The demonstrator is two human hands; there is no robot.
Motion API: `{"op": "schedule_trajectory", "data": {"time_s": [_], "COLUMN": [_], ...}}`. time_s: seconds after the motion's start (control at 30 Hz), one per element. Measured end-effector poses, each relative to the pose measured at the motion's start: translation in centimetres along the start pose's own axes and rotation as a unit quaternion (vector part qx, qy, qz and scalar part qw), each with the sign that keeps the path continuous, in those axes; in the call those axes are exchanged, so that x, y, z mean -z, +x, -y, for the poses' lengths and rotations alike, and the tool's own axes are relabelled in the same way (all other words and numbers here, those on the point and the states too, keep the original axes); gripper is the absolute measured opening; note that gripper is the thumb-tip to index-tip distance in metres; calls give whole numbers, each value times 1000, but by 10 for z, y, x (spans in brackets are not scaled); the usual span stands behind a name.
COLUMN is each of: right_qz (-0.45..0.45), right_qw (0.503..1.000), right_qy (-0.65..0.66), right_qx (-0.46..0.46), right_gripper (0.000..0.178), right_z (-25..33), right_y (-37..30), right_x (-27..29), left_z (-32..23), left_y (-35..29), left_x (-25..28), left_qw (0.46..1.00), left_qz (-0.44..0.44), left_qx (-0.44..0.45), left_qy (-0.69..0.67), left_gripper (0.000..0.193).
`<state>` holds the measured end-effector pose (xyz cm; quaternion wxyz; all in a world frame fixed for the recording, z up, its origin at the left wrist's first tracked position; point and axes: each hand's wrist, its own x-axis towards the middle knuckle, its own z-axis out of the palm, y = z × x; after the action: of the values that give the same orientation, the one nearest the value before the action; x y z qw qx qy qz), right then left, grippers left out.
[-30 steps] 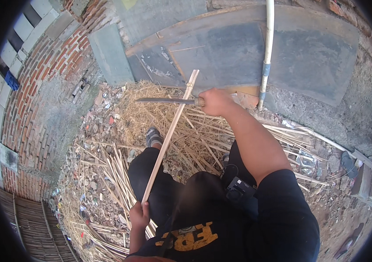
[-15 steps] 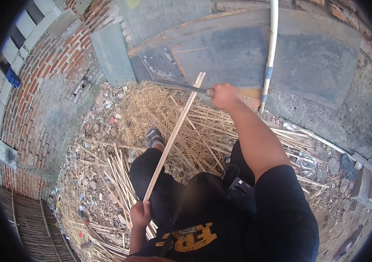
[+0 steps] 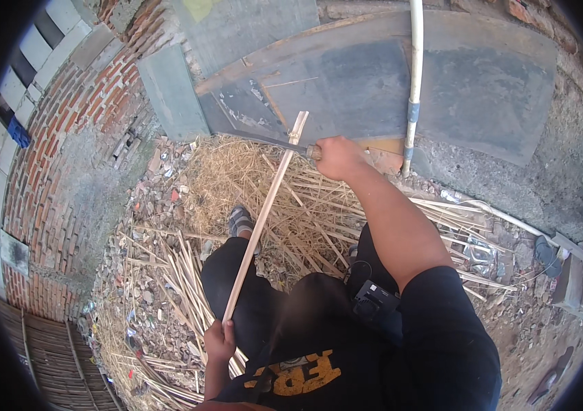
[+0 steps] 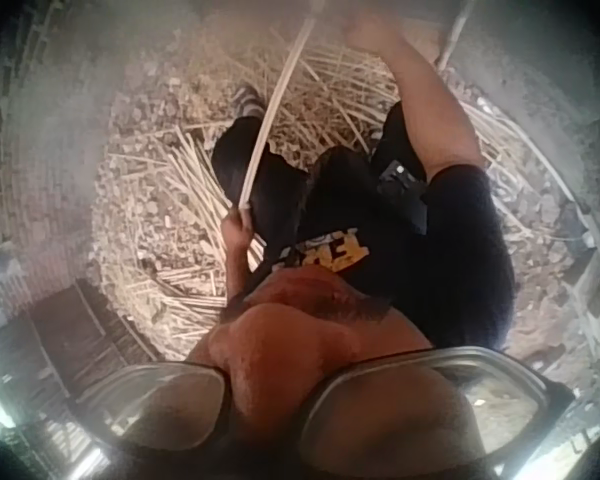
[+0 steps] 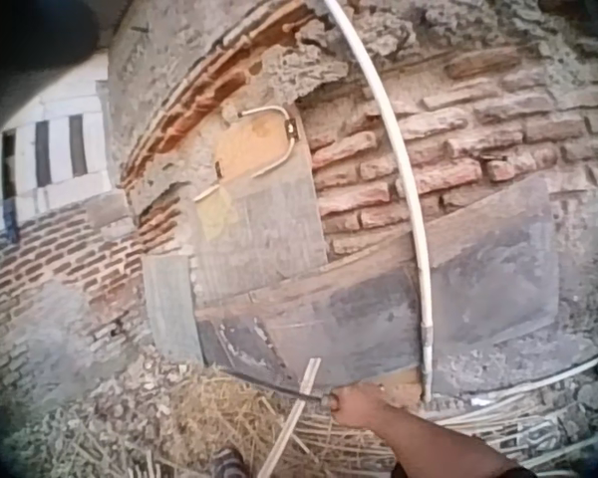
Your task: The person shaves a thin strip of bamboo using a knife, repeatedly pulling the blade along the length of the wood while sitting on the ground.
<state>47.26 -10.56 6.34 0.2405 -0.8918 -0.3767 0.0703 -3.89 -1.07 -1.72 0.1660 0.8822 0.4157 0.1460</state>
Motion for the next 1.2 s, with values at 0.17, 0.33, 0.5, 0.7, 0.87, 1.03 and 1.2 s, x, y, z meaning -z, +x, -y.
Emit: {"op": "schedule_trajectory", "data": {"time_s": [0.17,0.33,0.5,0.7,0.87,1.03,1.2], "right_qz": [66,112,33,27,70,39,110], "right_qw": [989,959,998,999,977,993,969], "right_qy": [-78,-122,-57,13,202,1,-110], "right_qx": [108,229,7,-16,-7,107,191], "right_gripper": [24,21,24,40,45,34,27], "right_z": [21,37,-27,-19,-38,-3,34], "right_y": [-18,-29,11,11,12,-9,-27], "right_x": [-1,2,2,2,-12,1,-2], "left_z": [4,5,-5,6,2,4,1], "left_y": [0,-3,4,0,3,4,3], "left_x": [0,1,2,3,4,1,4], "left_qw": [1000,1000,999,1000,996,997,997], "left_qz": [2,6,14,12,38,17,23], "left_qx": [2,4,5,6,4,8,16], "left_qy": [-7,-8,-38,-20,-81,-68,-67], "left_gripper": [46,46,48,50,49,48,49]}}
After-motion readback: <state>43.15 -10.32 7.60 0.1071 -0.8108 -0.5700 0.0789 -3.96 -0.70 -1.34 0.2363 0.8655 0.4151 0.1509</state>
